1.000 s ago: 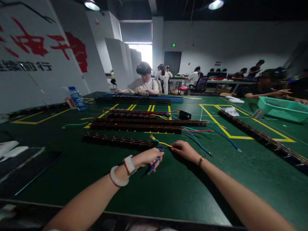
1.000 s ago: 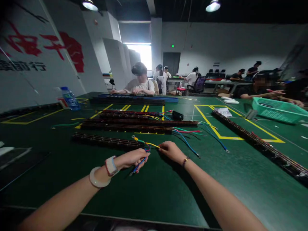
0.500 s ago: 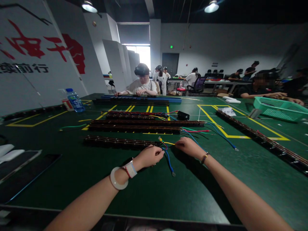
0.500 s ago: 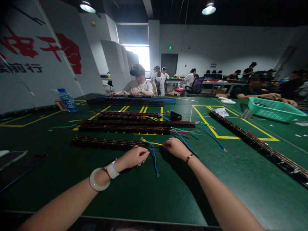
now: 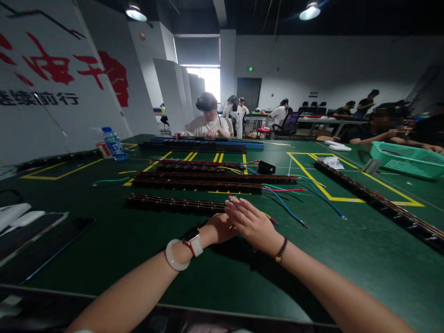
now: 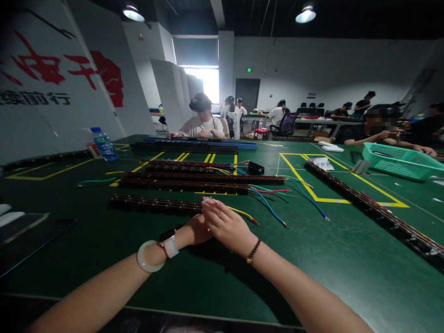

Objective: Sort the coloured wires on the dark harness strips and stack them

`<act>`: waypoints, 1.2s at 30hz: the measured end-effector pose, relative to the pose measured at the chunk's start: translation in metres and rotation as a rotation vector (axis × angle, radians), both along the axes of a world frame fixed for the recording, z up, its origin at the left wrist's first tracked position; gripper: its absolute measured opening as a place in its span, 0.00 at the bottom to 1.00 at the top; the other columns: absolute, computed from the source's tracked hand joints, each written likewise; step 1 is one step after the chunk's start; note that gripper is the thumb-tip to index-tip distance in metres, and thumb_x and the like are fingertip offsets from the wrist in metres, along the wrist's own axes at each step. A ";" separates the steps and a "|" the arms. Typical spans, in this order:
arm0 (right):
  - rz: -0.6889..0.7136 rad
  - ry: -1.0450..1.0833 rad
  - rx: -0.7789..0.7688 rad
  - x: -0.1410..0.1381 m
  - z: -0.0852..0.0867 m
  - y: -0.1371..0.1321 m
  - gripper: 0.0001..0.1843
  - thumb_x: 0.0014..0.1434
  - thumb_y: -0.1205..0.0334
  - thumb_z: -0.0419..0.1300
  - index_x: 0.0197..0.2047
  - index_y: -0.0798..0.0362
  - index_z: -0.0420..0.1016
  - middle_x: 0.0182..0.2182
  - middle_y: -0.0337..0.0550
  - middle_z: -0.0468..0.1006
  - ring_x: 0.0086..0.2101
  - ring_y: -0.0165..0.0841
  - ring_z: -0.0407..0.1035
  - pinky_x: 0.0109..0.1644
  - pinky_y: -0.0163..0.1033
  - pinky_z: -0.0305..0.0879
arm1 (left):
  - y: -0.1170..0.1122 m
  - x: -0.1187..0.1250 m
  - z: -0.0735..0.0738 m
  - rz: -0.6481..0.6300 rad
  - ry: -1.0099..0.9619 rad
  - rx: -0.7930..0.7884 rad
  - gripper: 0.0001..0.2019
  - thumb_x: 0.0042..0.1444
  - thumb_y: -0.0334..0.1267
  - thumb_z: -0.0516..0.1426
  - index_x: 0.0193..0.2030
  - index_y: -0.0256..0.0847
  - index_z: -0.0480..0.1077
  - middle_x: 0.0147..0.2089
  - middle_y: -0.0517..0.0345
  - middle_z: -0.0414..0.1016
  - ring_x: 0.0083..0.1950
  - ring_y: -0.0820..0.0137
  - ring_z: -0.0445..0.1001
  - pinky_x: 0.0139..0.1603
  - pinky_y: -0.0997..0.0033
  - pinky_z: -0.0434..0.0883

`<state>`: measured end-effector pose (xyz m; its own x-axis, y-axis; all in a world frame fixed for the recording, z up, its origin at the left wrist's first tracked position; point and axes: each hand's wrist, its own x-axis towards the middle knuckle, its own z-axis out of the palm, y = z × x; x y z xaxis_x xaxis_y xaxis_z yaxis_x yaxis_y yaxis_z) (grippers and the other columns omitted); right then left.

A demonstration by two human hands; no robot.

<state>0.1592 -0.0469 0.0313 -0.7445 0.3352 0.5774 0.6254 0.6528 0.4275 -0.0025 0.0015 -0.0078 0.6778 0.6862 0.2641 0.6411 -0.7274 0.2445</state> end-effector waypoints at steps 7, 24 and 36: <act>-0.497 0.076 -0.038 0.009 -0.011 0.012 0.19 0.62 0.61 0.53 0.48 0.67 0.74 0.47 0.62 0.74 0.63 0.47 0.46 0.68 0.56 0.34 | -0.003 -0.004 0.014 0.027 -0.086 0.161 0.10 0.58 0.35 0.49 0.28 0.40 0.66 0.29 0.56 0.72 0.34 0.68 0.71 0.38 0.68 0.66; -0.616 0.109 -0.655 0.009 -0.025 0.036 0.13 0.63 0.56 0.53 0.45 0.56 0.69 0.40 0.52 0.75 0.39 0.39 0.72 0.40 0.39 0.63 | 0.011 -0.005 -0.002 0.245 -0.190 0.141 0.17 0.63 0.42 0.45 0.56 0.40 0.58 0.59 0.50 0.65 0.67 0.62 0.53 0.68 0.46 0.36; -0.744 0.284 -0.753 -0.021 -0.024 0.073 0.13 0.68 0.59 0.42 0.44 0.57 0.63 0.35 0.54 0.77 0.35 0.40 0.74 0.33 0.38 0.62 | 0.018 -0.008 -0.001 0.360 -0.238 0.316 0.19 0.60 0.39 0.48 0.58 0.40 0.58 0.69 0.45 0.48 0.71 0.58 0.38 0.67 0.42 0.36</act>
